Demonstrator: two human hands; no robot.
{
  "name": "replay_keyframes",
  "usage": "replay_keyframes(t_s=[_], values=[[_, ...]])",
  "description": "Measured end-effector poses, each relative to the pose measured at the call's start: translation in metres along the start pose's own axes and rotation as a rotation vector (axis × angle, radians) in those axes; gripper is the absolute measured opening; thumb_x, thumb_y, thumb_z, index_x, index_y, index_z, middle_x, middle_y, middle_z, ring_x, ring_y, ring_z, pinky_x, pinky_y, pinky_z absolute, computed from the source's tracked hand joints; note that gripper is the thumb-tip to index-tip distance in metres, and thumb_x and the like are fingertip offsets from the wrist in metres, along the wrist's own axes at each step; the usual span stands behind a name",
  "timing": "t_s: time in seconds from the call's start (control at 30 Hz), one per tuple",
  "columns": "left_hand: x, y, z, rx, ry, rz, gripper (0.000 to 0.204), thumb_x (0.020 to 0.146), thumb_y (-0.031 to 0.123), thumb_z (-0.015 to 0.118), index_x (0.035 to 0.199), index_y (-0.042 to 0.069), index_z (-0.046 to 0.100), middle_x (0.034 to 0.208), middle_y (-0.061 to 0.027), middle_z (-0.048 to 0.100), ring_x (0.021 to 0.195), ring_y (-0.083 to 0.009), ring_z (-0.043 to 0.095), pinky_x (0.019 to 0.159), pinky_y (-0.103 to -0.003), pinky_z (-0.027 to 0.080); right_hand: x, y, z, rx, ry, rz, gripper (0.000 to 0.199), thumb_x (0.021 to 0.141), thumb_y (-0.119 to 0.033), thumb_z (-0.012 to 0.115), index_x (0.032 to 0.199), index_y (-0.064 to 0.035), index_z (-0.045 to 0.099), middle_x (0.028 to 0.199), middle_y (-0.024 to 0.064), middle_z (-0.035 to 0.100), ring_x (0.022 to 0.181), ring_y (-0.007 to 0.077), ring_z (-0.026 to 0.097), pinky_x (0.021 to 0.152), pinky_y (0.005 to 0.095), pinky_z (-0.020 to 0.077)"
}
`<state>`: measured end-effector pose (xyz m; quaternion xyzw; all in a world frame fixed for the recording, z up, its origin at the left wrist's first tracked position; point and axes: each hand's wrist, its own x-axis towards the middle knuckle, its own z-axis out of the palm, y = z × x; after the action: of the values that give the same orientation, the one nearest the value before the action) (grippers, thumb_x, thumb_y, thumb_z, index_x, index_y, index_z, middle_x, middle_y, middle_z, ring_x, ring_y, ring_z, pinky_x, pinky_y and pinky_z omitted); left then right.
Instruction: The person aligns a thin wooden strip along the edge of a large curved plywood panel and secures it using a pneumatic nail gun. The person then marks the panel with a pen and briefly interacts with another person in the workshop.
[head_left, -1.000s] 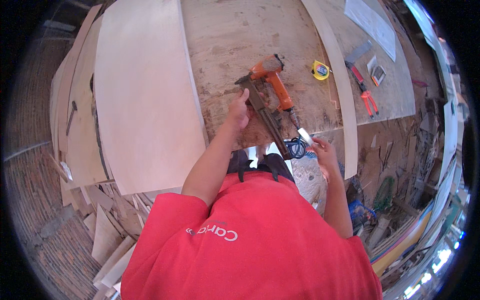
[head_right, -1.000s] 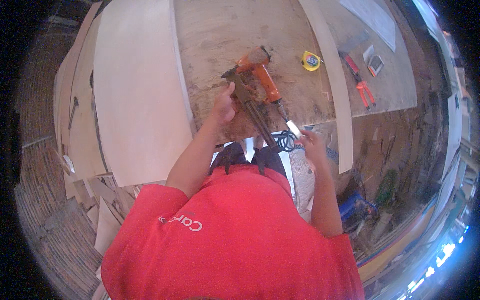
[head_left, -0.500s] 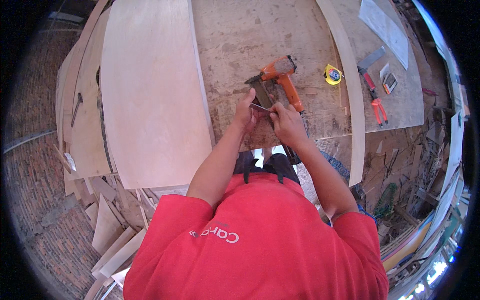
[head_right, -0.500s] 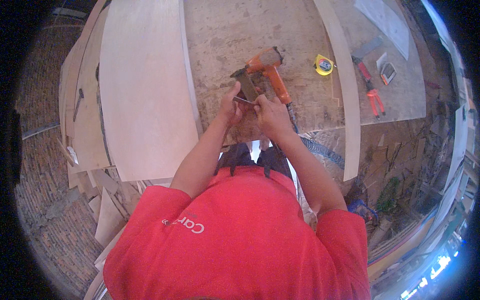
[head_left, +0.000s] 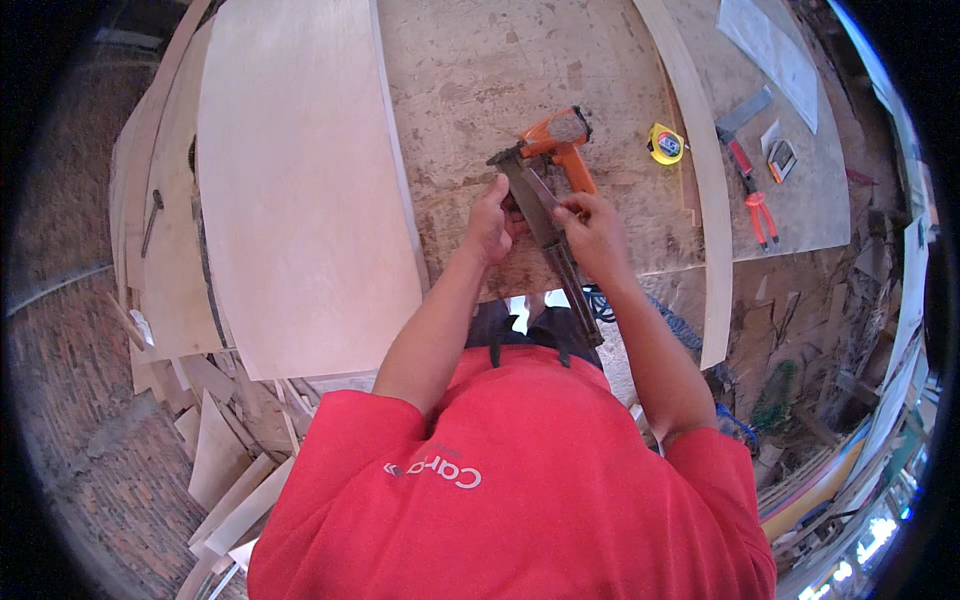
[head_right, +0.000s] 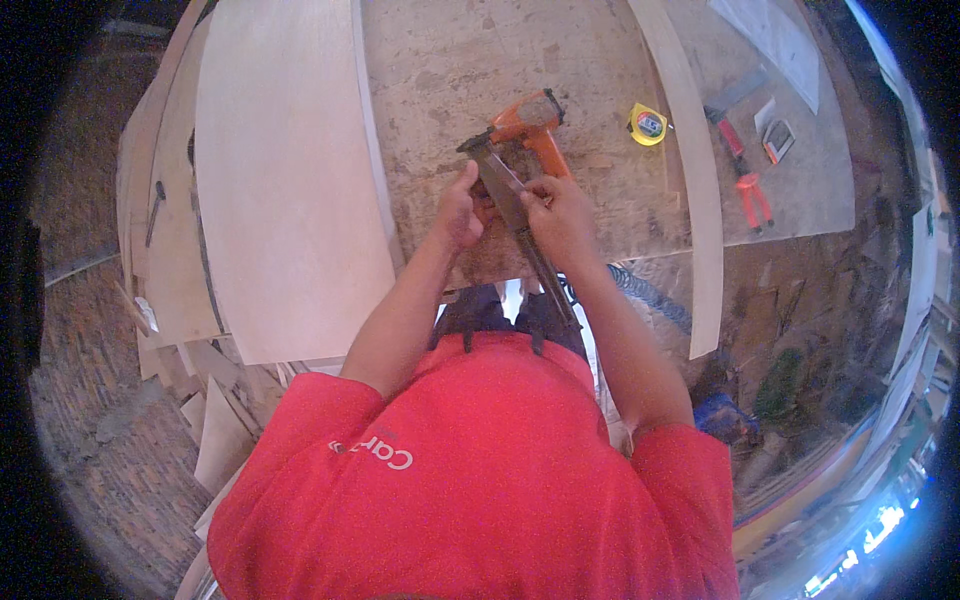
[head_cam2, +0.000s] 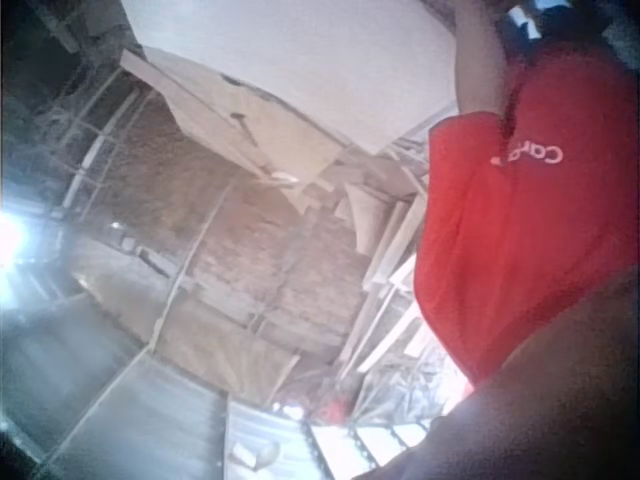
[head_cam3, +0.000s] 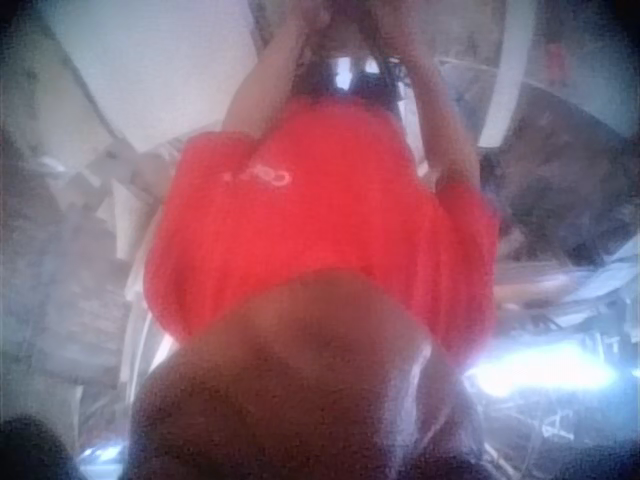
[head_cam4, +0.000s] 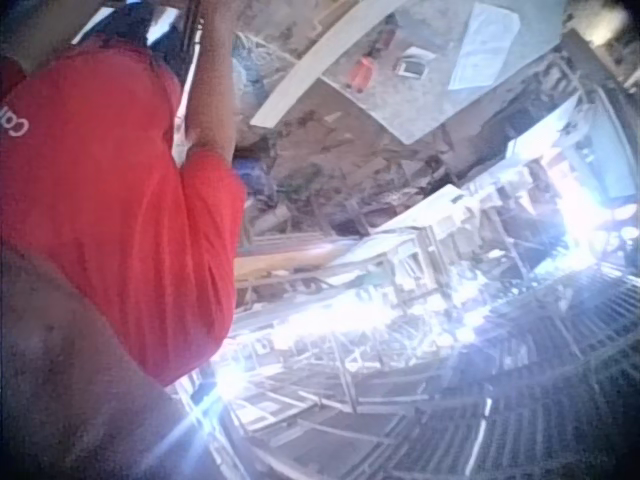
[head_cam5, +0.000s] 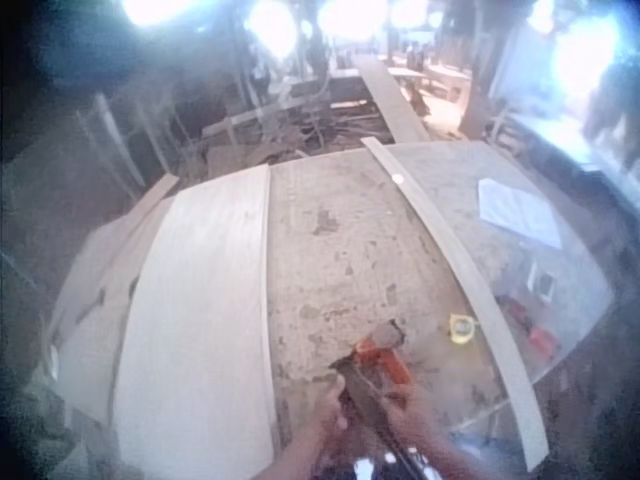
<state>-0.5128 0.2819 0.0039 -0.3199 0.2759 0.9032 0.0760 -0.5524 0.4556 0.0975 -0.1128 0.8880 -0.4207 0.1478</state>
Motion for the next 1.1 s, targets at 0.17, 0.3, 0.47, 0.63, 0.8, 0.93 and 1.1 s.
replay_keyframes(t_s=[0.17, 0.3, 0.47, 0.63, 0.8, 0.93, 1.1], values=[[0.007, -0.002, -0.007, 0.011, -0.048, 0.029, 0.038, 0.11, 0.039, 0.038, 0.122, 0.009, 0.059, 0.108, -0.0114, 0.071, 0.095, -0.0268, 0.071, 0.082, -0.044, 0.059, 0.028, -0.01, 0.028, -0.098, -0.003, 0.006, 0.017, 0.085, -0.015, 0.068, 0.095, -0.0035, 0.076, 0.096, 0.0211, 0.072, 0.094, 0.0393, 0.07, 0.085, 0.0468, 0.0537], [0.007, -0.004, -0.011, 0.005, -0.062, 0.046, 0.04, 0.109, 0.041, 0.041, 0.123, 0.009, 0.061, 0.108, -0.0109, 0.07, 0.101, -0.0269, 0.068, 0.089, -0.045, 0.055, 0.03, 0.002, 0.05, -0.096, 0.016, -0.067, 0.019, 0.085, -0.012, 0.067, 0.101, -0.0061, 0.075, 0.096, 0.0208, 0.072, 0.092, 0.04, 0.07, 0.083, 0.0489, 0.0543], [0.003, -0.001, -0.007, -0.029, -0.082, 0.004, 0.039, 0.109, 0.04, 0.04, 0.122, 0.009, 0.059, 0.107, -0.0112, 0.07, 0.095, -0.0259, 0.07, 0.084, -0.045, 0.057, 0.027, 0.003, 0.056, -0.155, 0.053, -0.128, 0.026, 0.085, -0.008, 0.068, 0.11, -0.0074, 0.073, 0.094, 0.02, 0.072, 0.09, 0.0391, 0.069, 0.082, 0.0472, 0.054], [0.006, -0.003, -0.012, -0.05, -0.107, -0.018, 0.039, 0.11, 0.039, 0.038, 0.122, 0.008, 0.059, 0.108, -0.0113, 0.07, 0.094, -0.0255, 0.07, 0.083, -0.044, 0.058, 0.023, 0.004, 0.062, -0.115, 0.058, -0.134, 0.027, 0.085, -0.008, 0.068, 0.112, -0.0088, 0.073, 0.094, 0.0198, 0.071, 0.09, 0.0398, 0.068, 0.081, 0.0475, 0.0537], [0.018, -0.01, -0.026, -0.082, -0.123, -0.008, 0.038, 0.11, 0.038, 0.039, 0.122, 0.008, 0.059, 0.11, -0.0099, 0.07, 0.098, -0.026, 0.069, 0.084, -0.044, 0.058, 0.017, -0.001, 0.061, -0.187, 0.06, -0.164, 0.027, 0.088, -0.013, 0.066, 0.114, -0.011, 0.072, 0.096, 0.017, 0.069, 0.087, 0.0382, 0.068, 0.078, 0.0478, 0.0545], [0.014, -0.007, -0.019, -0.072, -0.086, -0.025, 0.038, 0.11, 0.039, 0.04, 0.122, 0.009, 0.059, 0.11, -0.0093, 0.07, 0.099, -0.0257, 0.069, 0.084, -0.046, 0.058, 0.016, -0.004, 0.06, -0.37, 0.019, -0.156, 0.029, 0.09, -0.016, 0.064, 0.117, -0.0137, 0.072, 0.096, 0.0125, 0.065, 0.084, 0.0361, 0.069, 0.075, 0.0477, 0.0555], [0.008, -0.003, -0.012, -0.037, -0.09, -0.031, 0.038, 0.11, 0.04, 0.039, 0.123, 0.01, 0.058, 0.108, -0.0092, 0.07, 0.098, -0.0261, 0.069, 0.084, -0.046, 0.058, 0.018, 0.002, 0.06, -0.428, 0.054, -0.247, 0.031, 0.089, -0.015, 0.063, 0.119, -0.0136, 0.071, 0.093, 0.011, 0.062, 0.084, 0.0335, 0.069, 0.071, 0.045, 0.0562]])
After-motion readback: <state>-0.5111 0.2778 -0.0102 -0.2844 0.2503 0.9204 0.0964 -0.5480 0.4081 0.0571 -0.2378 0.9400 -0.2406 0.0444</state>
